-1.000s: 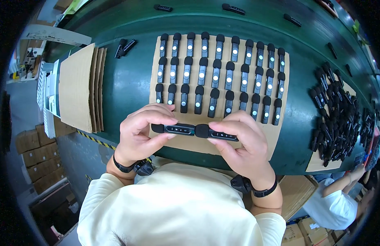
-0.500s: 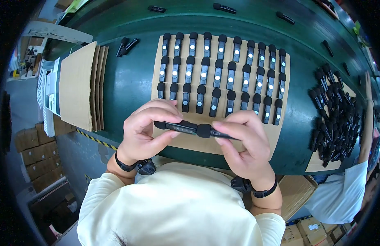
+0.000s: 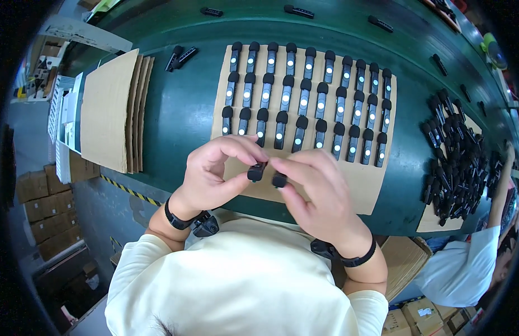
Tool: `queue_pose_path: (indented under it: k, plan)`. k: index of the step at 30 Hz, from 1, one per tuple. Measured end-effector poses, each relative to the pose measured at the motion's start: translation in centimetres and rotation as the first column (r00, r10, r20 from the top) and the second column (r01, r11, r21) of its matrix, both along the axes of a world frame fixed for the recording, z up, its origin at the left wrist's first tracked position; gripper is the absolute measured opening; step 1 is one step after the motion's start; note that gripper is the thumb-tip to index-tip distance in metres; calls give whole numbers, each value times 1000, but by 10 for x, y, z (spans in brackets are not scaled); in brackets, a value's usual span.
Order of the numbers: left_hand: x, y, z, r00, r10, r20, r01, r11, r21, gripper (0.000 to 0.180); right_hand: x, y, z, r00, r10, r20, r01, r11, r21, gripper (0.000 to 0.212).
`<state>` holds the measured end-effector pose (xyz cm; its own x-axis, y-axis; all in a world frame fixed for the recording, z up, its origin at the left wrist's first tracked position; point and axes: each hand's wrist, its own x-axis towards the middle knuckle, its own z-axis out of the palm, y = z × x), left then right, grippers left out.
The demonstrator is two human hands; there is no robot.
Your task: Assembling small black plastic components by placing them into a structured cardboard jig on a conveyor belt.
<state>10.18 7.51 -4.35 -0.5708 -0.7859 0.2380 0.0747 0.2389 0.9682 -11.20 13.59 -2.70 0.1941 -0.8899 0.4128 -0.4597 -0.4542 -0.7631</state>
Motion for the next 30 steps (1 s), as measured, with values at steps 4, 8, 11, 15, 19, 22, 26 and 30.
queue_pose_path:
  k: [4,8,11,15,19,22,26,30]
  plan:
    - [5,5,-1,999,42,-18,-44,993,-106,24,18,-5,-4,996,32,79,-29,999,-41,31]
    - [16,9,2,987,98,126,-47,933,-357,23,22,-4,-7,998,59,22,-57,994,-98,30]
    - [32,15,-6,970,175,169,-78,883,-463,21,29,2,-14,997,73,-29,-75,996,-39,29]
    - [57,24,-15,911,305,276,-78,786,-613,22,43,8,-31,992,99,-78,-98,995,15,29]
    - [71,31,-26,843,412,346,-22,669,-743,22,56,6,-41,975,105,-196,-116,992,-49,28]
    - [76,35,-34,819,436,373,26,622,-783,21,64,7,-48,935,85,-344,-131,985,-113,27]
    - [80,40,-43,818,398,416,79,638,-766,19,72,10,-56,884,111,-454,-178,978,-107,27]
    - [83,42,-46,825,353,441,87,692,-717,17,74,10,-58,875,139,-464,-199,976,-84,29]
